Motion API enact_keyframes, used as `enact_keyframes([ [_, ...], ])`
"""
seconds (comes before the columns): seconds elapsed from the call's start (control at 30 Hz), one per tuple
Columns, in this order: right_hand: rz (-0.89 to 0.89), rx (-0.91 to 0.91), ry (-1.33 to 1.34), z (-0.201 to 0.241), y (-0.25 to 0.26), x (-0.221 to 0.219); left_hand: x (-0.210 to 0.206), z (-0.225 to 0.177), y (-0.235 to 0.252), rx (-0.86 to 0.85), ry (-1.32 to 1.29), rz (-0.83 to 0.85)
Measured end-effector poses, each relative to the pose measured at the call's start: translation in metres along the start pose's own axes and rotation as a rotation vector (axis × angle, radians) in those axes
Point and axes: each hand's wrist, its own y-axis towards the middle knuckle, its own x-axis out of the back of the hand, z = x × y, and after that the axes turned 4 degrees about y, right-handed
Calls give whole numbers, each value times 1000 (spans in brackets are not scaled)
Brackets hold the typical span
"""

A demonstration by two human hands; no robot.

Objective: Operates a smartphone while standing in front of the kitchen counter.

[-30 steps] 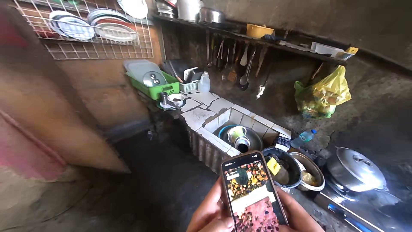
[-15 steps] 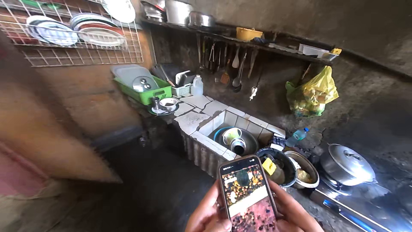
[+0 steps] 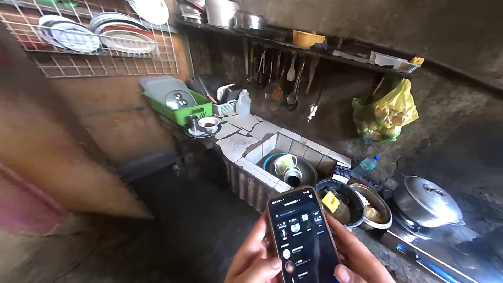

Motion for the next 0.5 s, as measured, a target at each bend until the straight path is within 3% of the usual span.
enact_keyframes([
  [0.13, 29, -41, -48, 5, -2, 1, -3, 1, -1, 15, 54, -76],
  [0.5, 63, -28, -41, 6, -3, 2, -1, 2, -3, -18, 151, -38],
])
